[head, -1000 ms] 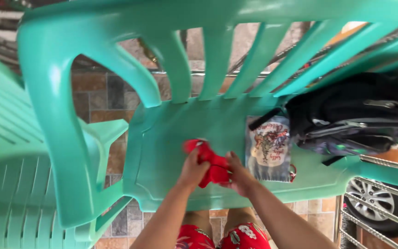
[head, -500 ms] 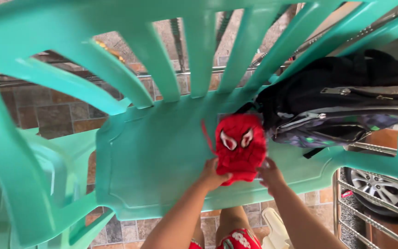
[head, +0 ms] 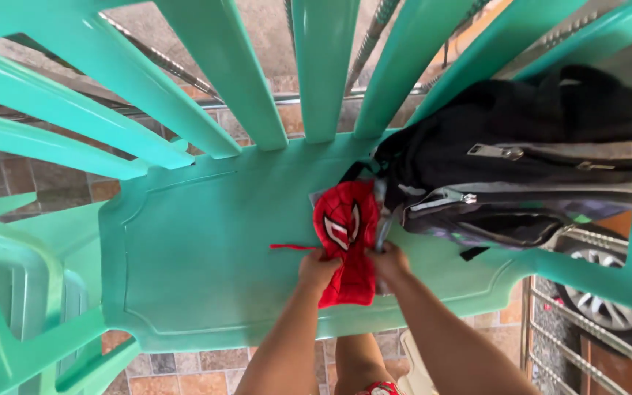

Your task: The person organizes items on a plastic chair, putting stationary and a small bag into a larger backpack, then sweeps the balcony floor with a broom and handles a small mat.

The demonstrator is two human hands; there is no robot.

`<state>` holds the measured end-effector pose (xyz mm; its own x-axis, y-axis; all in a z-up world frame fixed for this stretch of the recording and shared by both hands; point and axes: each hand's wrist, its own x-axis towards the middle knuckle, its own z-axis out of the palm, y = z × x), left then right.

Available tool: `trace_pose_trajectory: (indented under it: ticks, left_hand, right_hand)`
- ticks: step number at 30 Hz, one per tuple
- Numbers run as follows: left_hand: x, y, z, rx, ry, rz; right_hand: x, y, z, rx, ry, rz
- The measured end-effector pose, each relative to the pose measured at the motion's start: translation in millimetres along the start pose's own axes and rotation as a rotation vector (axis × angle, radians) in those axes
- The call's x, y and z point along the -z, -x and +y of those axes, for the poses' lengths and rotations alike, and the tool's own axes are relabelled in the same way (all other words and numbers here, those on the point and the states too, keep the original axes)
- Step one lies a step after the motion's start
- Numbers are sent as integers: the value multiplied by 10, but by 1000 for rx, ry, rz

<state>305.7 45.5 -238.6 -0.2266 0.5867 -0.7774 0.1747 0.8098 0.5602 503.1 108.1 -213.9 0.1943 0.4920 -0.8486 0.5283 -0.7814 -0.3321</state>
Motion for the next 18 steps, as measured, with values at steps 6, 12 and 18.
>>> trace_pose_trajectory:
  ticks: [6,12,18]
  left_hand:
    - [338,697,454,249,382,-68]
    - [723,1135,318,291,597,-276]
    - [1614,1891,1489,59,884,-189]
  right_hand:
    - [-11,475,153,80,-311,-248]
    - [560,1302,-421,-151,-512,-526]
    - [972,2125,-1437,158,-420,-542]
